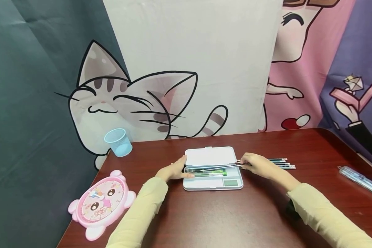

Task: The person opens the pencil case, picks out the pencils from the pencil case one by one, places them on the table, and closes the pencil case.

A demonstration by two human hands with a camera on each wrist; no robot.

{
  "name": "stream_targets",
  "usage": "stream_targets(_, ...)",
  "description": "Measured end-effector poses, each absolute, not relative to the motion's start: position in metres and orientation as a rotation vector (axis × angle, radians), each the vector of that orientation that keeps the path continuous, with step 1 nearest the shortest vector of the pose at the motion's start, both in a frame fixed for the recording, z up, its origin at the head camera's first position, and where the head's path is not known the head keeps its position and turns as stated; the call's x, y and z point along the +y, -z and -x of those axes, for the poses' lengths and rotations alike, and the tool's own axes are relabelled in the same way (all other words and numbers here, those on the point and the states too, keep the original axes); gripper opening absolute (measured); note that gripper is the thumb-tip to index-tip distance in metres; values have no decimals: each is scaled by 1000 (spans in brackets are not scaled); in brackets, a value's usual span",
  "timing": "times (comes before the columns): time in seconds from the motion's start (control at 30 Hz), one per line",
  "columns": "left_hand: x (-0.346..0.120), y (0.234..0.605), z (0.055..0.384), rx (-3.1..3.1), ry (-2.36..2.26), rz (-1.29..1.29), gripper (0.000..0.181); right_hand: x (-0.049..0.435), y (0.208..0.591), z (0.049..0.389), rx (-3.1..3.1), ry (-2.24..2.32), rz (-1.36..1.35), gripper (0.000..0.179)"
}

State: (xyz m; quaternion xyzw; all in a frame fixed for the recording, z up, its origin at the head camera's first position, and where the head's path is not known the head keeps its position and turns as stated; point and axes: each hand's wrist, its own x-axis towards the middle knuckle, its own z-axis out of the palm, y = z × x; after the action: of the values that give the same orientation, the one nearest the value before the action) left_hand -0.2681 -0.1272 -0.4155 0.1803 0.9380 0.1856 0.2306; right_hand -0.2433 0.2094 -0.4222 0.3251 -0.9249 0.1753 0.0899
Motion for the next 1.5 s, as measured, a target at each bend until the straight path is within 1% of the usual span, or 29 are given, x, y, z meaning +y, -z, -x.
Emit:
stream_targets(0.13, -127, 415, 267, 2574, -514, -499, 95, 228, 425, 239, -2664, -500, -954, 14)
stream_targets(0.33, -128, 415, 267, 2565, -522, -498, 95, 260, 432, 234, -2467, -453, -956, 26)
stream_targets(0.6, -130, 416, 268, 2566, -535, -504, 96, 307, 441, 224, -2421, -380, -915, 35)
stream_targets(0.8, -130, 415, 266, 2574, -537, -478, 95, 335, 447, 216, -2430, -318, -853, 39)
stream_targets(0.93, -130, 414, 266, 2578, -542, -485, 95, 347, 451, 212, -2461, -286, -828, 36)
stream_targets(1.23, -127, 417, 269, 2569, -530, -497, 95, 345, 448, 215, -2514, -306, -744, 29)
stream_targets(1.37, -127, 418, 269, 2571, -529, -504, 95, 329, 437, 219, -2535, -396, -708, 28)
stream_targets(1.5, -126, 416, 269, 2568, -544, -499, 95, 302, 432, 223, -2581, -476, -710, 25)
